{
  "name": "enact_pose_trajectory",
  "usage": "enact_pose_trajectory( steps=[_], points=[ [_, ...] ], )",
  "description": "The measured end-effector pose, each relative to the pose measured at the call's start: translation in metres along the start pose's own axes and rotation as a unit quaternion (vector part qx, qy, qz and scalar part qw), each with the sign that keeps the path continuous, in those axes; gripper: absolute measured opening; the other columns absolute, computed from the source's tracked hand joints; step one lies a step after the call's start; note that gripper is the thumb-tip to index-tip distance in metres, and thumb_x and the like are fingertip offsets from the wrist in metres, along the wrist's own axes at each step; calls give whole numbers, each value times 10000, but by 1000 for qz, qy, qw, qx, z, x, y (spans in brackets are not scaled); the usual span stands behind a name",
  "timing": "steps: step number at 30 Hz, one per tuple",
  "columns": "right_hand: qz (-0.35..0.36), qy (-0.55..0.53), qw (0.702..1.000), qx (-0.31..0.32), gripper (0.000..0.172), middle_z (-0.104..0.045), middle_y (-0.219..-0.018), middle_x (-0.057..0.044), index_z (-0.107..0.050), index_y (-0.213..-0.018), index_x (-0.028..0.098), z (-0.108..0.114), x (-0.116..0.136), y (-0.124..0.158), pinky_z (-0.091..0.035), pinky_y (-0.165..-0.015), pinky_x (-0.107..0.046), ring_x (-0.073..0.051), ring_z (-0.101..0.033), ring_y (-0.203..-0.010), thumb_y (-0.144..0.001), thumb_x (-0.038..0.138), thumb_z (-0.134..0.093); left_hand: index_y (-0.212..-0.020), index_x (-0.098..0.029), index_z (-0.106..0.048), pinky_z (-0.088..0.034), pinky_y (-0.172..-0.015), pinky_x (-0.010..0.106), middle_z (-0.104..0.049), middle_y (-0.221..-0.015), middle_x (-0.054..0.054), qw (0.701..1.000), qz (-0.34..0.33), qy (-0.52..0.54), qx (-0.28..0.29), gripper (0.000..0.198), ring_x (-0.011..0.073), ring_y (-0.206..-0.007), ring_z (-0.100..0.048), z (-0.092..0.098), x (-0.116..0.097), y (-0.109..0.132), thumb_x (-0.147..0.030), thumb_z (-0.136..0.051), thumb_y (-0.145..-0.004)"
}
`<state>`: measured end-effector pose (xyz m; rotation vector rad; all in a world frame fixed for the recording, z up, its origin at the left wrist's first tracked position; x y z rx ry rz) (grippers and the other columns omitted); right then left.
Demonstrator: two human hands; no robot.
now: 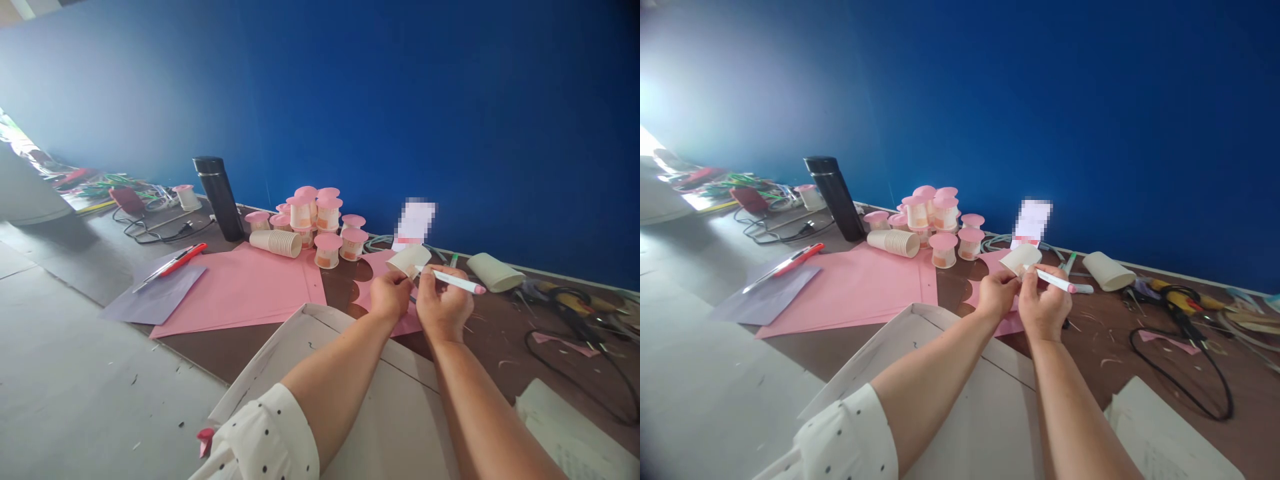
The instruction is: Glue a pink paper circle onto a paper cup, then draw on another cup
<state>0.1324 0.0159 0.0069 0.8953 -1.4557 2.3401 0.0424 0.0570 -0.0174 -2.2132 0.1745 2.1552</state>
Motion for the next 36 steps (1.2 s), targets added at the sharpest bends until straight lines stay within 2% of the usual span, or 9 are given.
enact_pose_trajectory(
  steps=[11, 15, 20, 23, 26, 29, 36],
  points=[
    [-3, 11, 1000, 9, 201, -669, -837, -102, -610, -846, 162, -2, -2, 0, -471, -717, -335, -211, -618, -757, -793, 339, -530, -697, -180, -690, -419, -572, 223, -570, -587, -18, 1000, -13, 0, 4, 150, 104, -561, -486, -1, 3, 0, -310, -616, -714],
    [-7, 11, 1000, 13, 200, -668, -823, -98, -609, -850, 163, -2, -2, 0, -473, -723, -339, -214, -622, -759, -792, 338, -533, -694, -180, -687, -406, -536, 215, -559, -574, -19, 1000, -4, 0, 0, 143, 100, -540, -478, -1, 3, 0, -303, -619, -716],
    [-18, 6, 1000, 18, 199, -659, -806, -97, -602, -852, 161, -2, -2, 0, -472, -716, -342, -215, -617, -743, -787, 337, -535, -669, -180, -688, -434, -567, 211, -575, -576, -13, 1000, -1, 17, -3, 119, 107, -575, -508, 0, 0, 1, -277, -635, -713],
    [-14, -1, 1000, 8, 209, -649, -810, -102, -601, -852, 156, -1, 0, -1, -472, -709, -339, -205, -604, -727, -796, 341, -523, -668, -171, -689, -445, -537, 217, -602, -595, 0, 998, 42, 52, 6, 102, 111, -558, -524, 0, 0, 2, -261, -652, -700],
    [-8, -4, 1000, -12, 237, -647, -840, -114, -605, -860, 148, 0, 0, -1, -471, -699, -337, -200, -595, -724, -810, 360, -510, -713, -173, -699, -474, -547, 225, -656, -672, 24, 987, 84, 135, 15, 86, 129, -604, -587, -2, 3, 0, -250, -664, -698],
    [-3, -7, 1000, -13, 249, -649, -845, -116, -608, -863, 145, 0, 0, -1, -475, -697, -338, -197, -595, -720, -815, 370, -512, -720, -160, -700, -494, -609, 216, -672, -699, 40, 979, 83, 186, 17, 70, 130, -665, -625, -4, 4, -2, -215, -659, -707],
    [0, -7, 1000, -3, 217, -659, -839, -116, -609, -855, 147, 0, 2, -1, -488, -708, -344, -208, -616, -748, -797, 342, -531, -723, -148, -707, -412, -496, 182, -630, -624, 11, 991, 64, 115, 26, 119, 84, -529, -511, 0, -4, 4, -258, -663, -716]
  ],
)
Point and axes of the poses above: each hand's wrist, its own y-axis away from the middle knuckle, its own z-axis out of the back of the hand, x = y × z, the point moved 3 cm from there along -y, towards the middle knuckle
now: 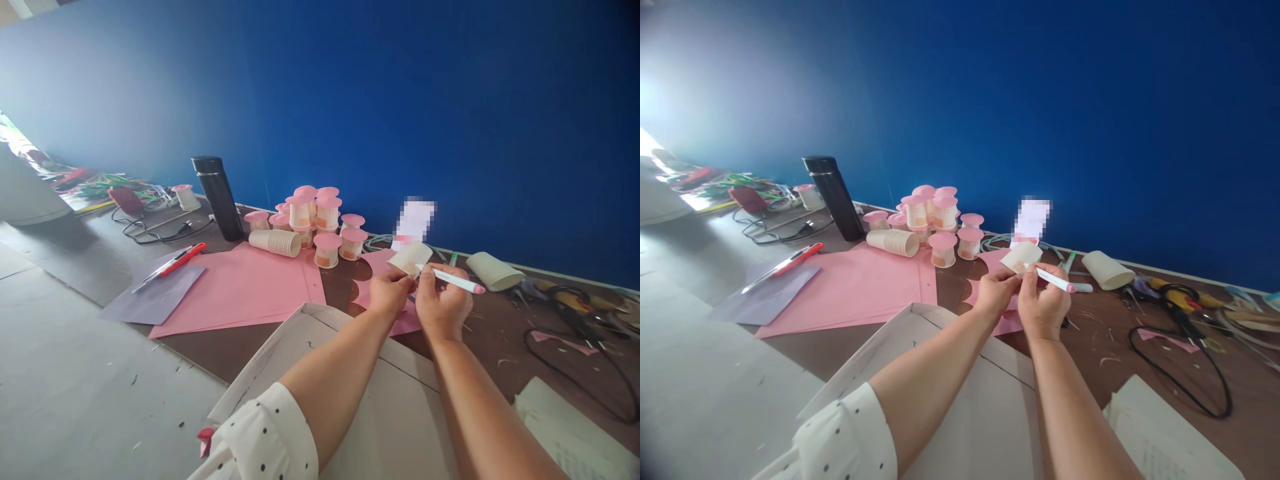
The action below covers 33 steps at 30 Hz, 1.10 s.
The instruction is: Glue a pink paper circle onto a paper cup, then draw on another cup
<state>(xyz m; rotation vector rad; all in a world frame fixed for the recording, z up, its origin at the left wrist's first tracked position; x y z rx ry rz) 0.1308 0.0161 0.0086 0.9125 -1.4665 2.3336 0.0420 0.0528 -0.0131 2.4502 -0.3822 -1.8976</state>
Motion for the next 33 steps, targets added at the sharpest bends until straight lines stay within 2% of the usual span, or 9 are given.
enact_pose_trajectory(
  steps=[9, 18, 33],
  points=[
    [-1, 11, 1000, 11, 186, -658, -844, -115, -582, -832, 164, 1, 3, -1, -481, -726, -353, -217, -614, -768, -791, 331, -512, -708, -149, -708, -447, -557, 192, -634, -623, 10, 1000, -21, -8, 0, 112, 89, -554, -525, 1, 0, -1, -252, -663, -716],
    [-13, 12, 1000, 10, 203, -651, -826, -111, -585, -841, 161, 0, -1, 0, -475, -714, -353, -216, -608, -747, -788, 343, -512, -732, -146, -709, -502, -636, 220, -673, -686, 38, 1000, -8, 18, -14, 90, 115, -632, -603, 1, -1, 0, -214, -650, -722],
    [-16, 25, 1000, 6, 198, -668, -843, -117, -605, -845, 161, 0, -2, -1, -473, -724, -356, -232, -624, -775, -785, 331, -524, -702, -158, -674, -536, -693, 262, -677, -691, 43, 994, -24, 109, 6, 77, 143, -677, -650, -1, 14, -13, -232, -660, -717]
  ],
)
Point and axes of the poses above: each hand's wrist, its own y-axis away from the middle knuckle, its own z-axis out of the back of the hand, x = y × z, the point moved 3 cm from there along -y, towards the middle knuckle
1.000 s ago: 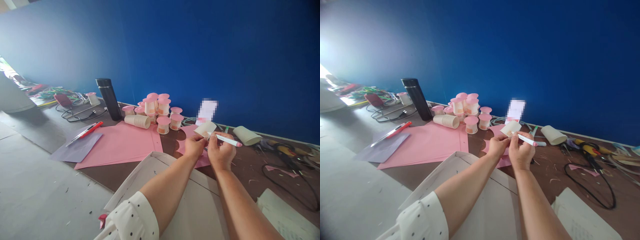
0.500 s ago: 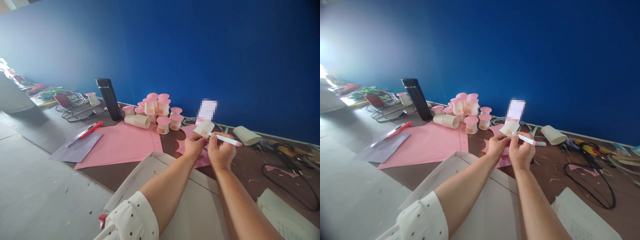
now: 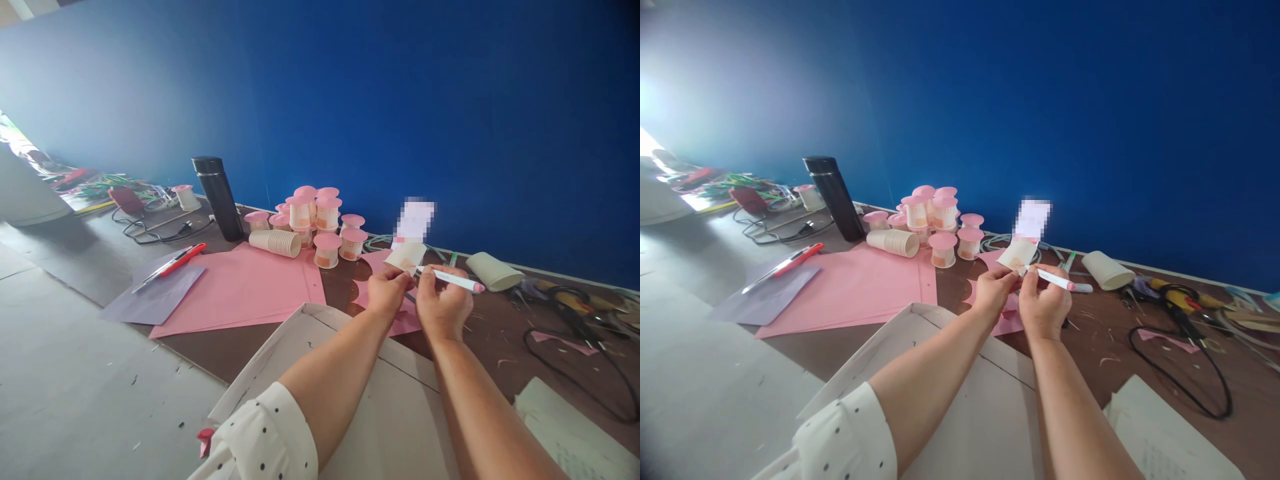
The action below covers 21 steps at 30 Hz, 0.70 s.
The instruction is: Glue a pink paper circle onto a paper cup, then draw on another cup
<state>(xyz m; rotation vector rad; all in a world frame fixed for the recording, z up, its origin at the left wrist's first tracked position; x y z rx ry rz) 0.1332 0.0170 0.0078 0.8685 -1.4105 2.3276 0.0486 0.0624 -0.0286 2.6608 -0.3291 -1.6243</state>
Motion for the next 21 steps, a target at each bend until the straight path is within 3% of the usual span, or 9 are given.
enact_pose_trajectory(
  steps=[8, 21],
  points=[
    [-2, -1, 1000, -1, 199, -671, -846, -114, -612, -840, 158, 1, 1, 0, -473, -726, -348, -223, -623, -762, -780, 329, -529, -636, -126, -632, -533, -756, 295, -625, -626, 28, 997, -2, 72, 4, 90, 105, -567, -608, -2, -6, 2, -172, -649, -712],
    [18, -9, 1000, -18, 204, -666, -847, -112, -618, -849, 150, 0, 0, 0, -477, -712, -336, -211, -620, -754, -800, 330, -536, -612, -106, -602, -513, -728, 294, -599, -595, 44, 987, 22, 159, -9, 125, 117, -582, -595, -3, -5, 2, -172, -701, -648]
  ],
)
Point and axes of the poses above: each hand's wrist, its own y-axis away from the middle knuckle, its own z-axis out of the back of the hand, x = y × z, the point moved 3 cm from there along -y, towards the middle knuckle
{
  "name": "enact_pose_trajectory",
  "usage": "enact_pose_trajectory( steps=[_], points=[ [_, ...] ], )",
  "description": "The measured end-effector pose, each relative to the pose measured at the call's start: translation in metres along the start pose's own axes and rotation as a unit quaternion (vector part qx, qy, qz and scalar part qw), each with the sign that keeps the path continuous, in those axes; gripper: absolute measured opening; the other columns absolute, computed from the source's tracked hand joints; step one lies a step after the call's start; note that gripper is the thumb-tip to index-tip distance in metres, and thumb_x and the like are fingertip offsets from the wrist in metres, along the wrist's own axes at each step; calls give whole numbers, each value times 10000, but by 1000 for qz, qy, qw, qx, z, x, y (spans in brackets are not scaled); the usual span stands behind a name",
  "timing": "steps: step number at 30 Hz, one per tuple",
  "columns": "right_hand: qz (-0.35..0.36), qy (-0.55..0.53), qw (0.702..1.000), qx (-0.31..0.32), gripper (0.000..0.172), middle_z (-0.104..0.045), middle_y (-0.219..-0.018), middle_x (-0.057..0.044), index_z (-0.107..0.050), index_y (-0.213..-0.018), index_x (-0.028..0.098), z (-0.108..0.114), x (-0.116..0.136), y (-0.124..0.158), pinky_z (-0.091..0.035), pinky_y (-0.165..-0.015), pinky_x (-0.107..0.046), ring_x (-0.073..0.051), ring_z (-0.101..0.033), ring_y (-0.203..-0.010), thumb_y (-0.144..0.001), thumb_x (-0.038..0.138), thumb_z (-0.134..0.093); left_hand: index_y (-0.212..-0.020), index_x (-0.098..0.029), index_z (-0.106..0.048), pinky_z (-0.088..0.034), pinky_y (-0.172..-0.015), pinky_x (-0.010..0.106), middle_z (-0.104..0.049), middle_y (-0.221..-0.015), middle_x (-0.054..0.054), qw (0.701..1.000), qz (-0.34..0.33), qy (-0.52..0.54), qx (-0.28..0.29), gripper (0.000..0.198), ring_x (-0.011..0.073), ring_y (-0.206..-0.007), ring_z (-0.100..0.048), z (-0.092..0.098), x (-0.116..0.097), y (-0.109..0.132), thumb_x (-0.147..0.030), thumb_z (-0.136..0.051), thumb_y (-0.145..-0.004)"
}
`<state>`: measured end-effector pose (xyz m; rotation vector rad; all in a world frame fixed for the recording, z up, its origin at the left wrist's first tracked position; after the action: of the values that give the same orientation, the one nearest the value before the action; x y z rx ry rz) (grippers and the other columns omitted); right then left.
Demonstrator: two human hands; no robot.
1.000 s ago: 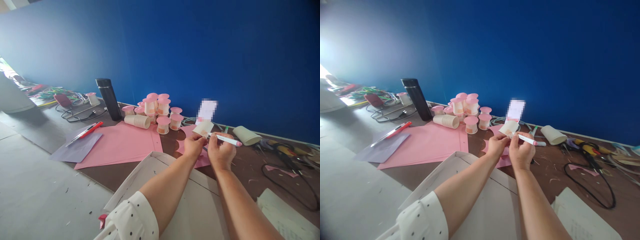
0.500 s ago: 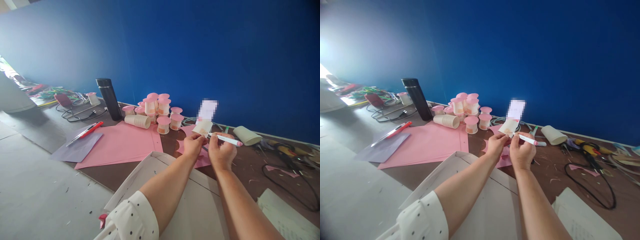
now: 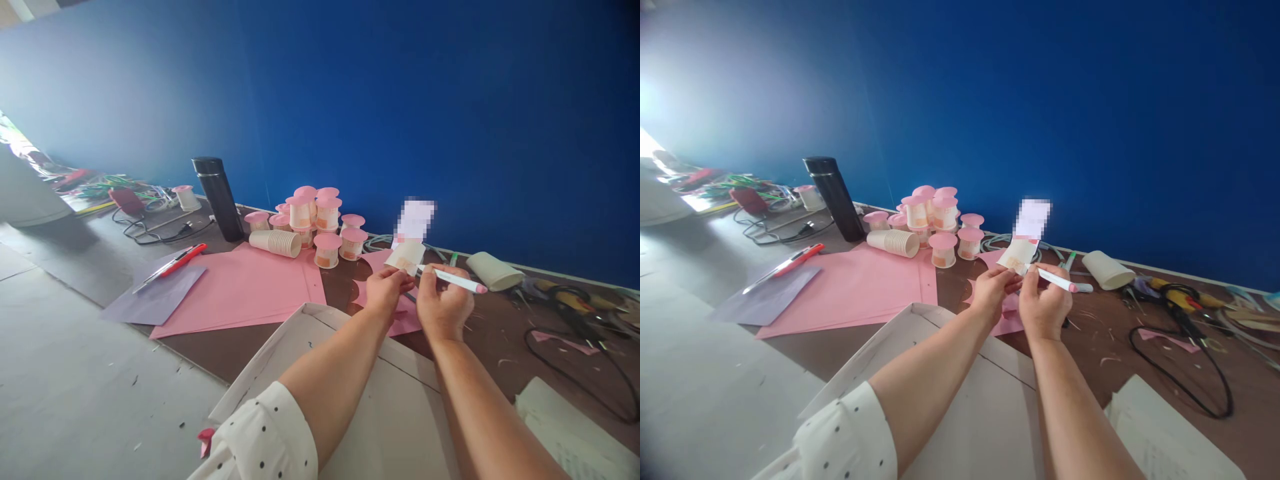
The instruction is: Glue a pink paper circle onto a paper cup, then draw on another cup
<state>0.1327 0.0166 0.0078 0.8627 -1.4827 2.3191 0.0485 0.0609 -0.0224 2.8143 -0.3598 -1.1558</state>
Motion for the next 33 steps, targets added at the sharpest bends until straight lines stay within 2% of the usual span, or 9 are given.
enact_pose_trajectory(
  steps=[5, 16, 33],
  points=[
    [10, -15, 1000, -4, 222, -661, -859, -121, -613, -860, 145, 1, 1, 0, -479, -696, -330, -204, -614, -744, -814, 345, -527, -600, -104, -571, -495, -690, 283, -576, -580, 40, 999, 15, 45, -12, 131, 109, -564, -572, 1, 1, -2, -140, -689, -646],
    [-4, 0, 1000, 21, 206, -668, -826, -105, -609, -855, 156, -2, -3, 1, -470, -699, -334, -209, -614, -731, -798, 340, -535, -637, -98, -609, -492, -738, 287, -591, -600, 43, 999, 25, 27, 20, 132, 112, -595, -585, 1, 2, 0, -181, -710, -645],
    [-6, 2, 999, 32, 218, -668, -832, -113, -612, -853, 160, -3, -3, 2, -476, -701, -353, -220, -617, -739, -796, 353, -529, -610, -116, -603, -502, -725, 282, -598, -593, 37, 1000, 22, 14, 13, 151, 112, -578, -589, 2, 3, -1, -195, -728, -639]
  ],
)
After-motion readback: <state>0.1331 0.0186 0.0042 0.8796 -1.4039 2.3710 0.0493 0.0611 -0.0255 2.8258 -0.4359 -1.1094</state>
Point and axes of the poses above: each hand's wrist, its own y-axis away from the middle knuckle, its own z-axis out of the back of the hand, x = y × z, the point moved 3 cm from there along -y, towards the middle knuckle
